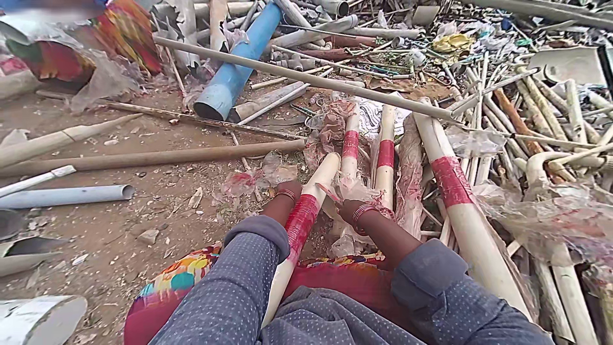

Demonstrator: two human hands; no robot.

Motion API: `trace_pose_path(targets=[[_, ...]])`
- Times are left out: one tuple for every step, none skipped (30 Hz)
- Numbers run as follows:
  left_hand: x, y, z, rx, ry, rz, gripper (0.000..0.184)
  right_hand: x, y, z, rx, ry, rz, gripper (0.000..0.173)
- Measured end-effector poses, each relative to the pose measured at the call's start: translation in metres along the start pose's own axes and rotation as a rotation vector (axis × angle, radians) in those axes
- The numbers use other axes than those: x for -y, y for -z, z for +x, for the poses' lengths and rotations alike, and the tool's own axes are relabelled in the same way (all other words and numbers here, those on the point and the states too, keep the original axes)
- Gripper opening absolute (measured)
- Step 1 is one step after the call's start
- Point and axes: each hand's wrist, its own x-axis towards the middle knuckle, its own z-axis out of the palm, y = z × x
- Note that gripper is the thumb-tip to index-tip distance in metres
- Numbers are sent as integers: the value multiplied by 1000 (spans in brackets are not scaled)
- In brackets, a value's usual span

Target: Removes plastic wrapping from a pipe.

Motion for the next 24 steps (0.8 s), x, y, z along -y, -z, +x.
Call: trace_pose_path(targets=[[-1, -1, 0, -4, -7, -5, 43, 3, -10, 12, -14, -12, 21, 52], [-1, -1, 0, -14, -18, 6, 44, 11, -11, 13, 5, -35, 50, 52], [-1, -1, -1, -20, -27, 11, 44, 21, -6, 5, 38, -67, 94, 51], [-2, 0, -3, -15, -29, 12, 45, 27, -4, 3, 48, -98, 128, 51], [-4, 1, -5, -6, -28, 10, 44, 30, -4, 5, 42, -122, 151, 50], [-4, 1, -7, 6, -24, 10, 43, 26, -6, 15, 14, -139, 160, 49], [-3, 1, -4, 0, -22, 17, 45, 18, -7, 32, -34, -146, 162, 47], [0, 2, -2, -6, -16, 20, 47, 5, -7, 53, -92, -144, 160, 44], [2, 3, -2, -7, -13, 16, 47, -6, 1, 60, -84, -130, 151, 43], [4, 3, -2, -2, -14, 11, 47, -14, 17, 54, -36, -104, 132, 44], [6, 6, -2, 13, -12, -2, 47, -20, 33, 44, 7, -77, 116, 47], [8, 7, -2, 24, -6, -14, 48, -26, 45, 34, 34, -52, 117, 48], [11, 5, 3, 11, -1, -17, 49, -31, 53, 24, 55, -34, 131, 49], [13, 3, 8, -3, 6, -16, 48, -33, 58, 13, 73, -26, 149, 48], [15, 1, 11, -10, 12, -20, 48, -32, 61, 2, 90, -16, 154, 47], [16, -1, 13, -11, 20, -21, 48, -29, 61, -7, 106, -4, 136, 46], [16, -1, 14, -11, 27, -22, 48, -24, 61, -16, 113, 7, 95, 45], [16, -1, 15, -11, 35, -24, 47, -18, 60, -22, 112, 19, 48, 45], [16, -1, 14, -10, 40, -25, 47, -13, 59, -26, 118, 26, 5, 45], [16, -1, 14, -11, 40, -29, 47, -8, 57, -27, 125, 28, -31, 46], [15, -1, 13, -13, 34, -35, 46, -4, 55, -26, 127, 30, -62, 47], [15, -1, 12, -18, 25, -42, 46, -1, 52, -24, 125, 30, -81, 47], [14, -1, 10, -18, 16, -45, 46, 2, 49, -21, 120, 28, -86, 48], [13, -1, 9, -23, 6, -45, 45, 4, 45, -18, 110, 23, -80, 48]])
